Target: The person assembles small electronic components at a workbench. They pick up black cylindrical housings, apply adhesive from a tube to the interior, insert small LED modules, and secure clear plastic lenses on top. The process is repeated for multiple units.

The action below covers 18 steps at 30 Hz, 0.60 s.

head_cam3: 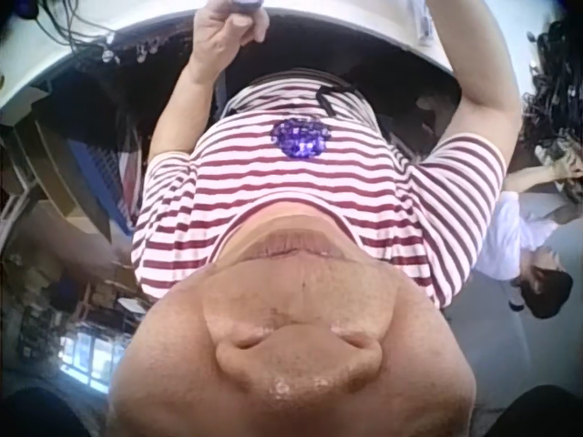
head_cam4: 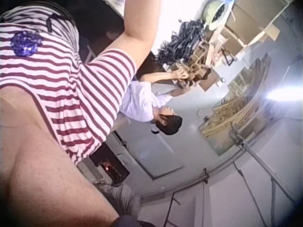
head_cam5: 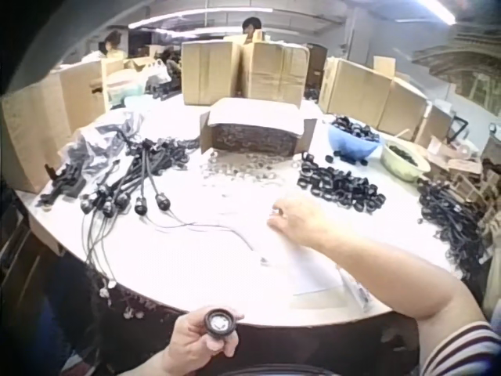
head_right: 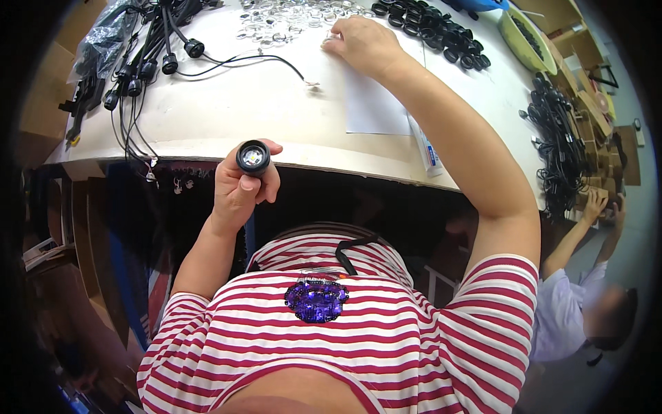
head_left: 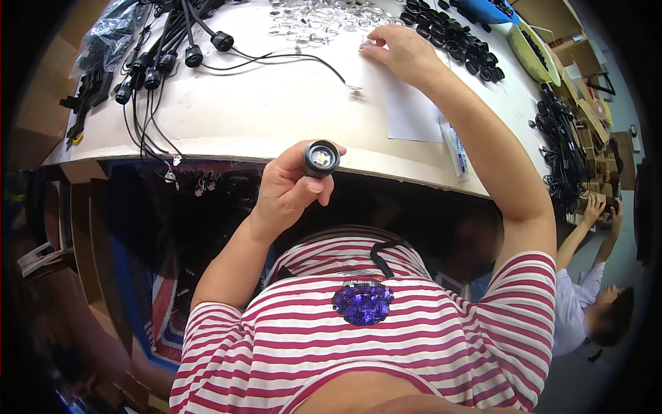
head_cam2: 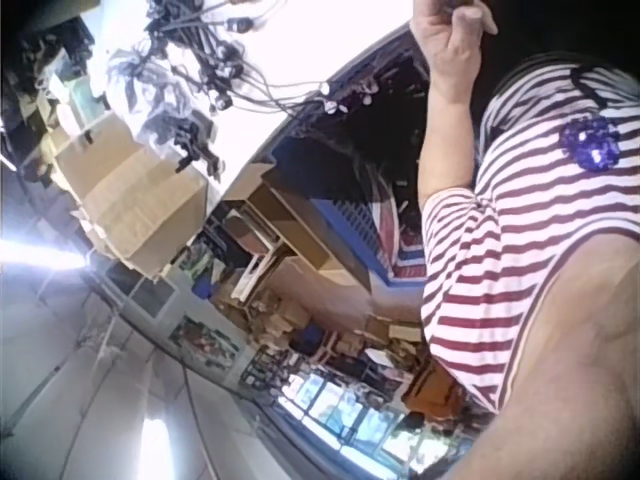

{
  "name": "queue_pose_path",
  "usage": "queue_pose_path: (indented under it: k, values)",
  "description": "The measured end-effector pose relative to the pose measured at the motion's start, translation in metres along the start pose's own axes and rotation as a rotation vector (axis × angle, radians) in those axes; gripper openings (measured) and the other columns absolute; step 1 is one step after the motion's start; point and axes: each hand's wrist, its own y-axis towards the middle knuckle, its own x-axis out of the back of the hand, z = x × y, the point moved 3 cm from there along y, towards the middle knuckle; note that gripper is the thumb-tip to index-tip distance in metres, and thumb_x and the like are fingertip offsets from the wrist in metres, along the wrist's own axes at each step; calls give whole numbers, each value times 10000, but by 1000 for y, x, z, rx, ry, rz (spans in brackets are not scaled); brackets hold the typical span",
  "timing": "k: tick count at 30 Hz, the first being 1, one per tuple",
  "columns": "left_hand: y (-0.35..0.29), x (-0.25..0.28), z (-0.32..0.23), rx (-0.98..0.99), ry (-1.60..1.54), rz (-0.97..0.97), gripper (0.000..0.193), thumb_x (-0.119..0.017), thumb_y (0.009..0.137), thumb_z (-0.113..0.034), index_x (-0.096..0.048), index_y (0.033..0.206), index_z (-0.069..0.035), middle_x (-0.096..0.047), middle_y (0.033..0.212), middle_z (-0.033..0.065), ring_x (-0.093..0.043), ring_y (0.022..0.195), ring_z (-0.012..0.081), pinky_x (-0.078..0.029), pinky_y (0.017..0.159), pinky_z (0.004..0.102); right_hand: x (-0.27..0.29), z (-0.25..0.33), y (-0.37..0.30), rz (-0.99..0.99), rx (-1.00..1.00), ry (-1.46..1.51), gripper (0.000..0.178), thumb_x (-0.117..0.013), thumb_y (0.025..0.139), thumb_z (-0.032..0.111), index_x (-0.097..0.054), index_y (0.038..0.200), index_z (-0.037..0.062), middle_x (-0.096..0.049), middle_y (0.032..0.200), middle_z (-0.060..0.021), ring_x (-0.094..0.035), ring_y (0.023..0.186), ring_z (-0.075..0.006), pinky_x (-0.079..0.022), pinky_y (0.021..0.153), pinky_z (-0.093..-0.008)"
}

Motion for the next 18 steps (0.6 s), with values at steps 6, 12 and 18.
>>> queue_pose_path:
  k: [6, 12, 18]
  values:
    - [10, -6, 4, 26, -72, 62, 248, -496, 854, -86, -525, 1076, 22, -459, 636, -13, -402, 533, 56, -343, 507, 179, 4, -2, -7, 34, -40, -49, 278, -581, 784, 376, -677, 912, 148, -642, 873, -83, -610, 816, -252, -476, 722, -354]
    - [12, -7, 6, 8, -17, 38, 285, -561, 855, -212, -540, 1015, 23, -511, 658, 4, -405, 523, 64, -331, 475, 180, 69, 38, -46, 87, 194, 544, 218, -650, 767, 199, -663, 909, 34, -630, 810, -22, -519, 652, -83, -381, 585, -200]
    - [17, -24, 9, 75, -33, 71, 180, -589, 852, -170, -582, 976, -39, -491, 631, -40, -410, 542, 34, -328, 488, 169, 93, 69, -102, 137, 497, 636, 259, -700, 702, 43, -661, 958, 58, -634, 815, -48, -550, 649, -95, -360, 495, -208]
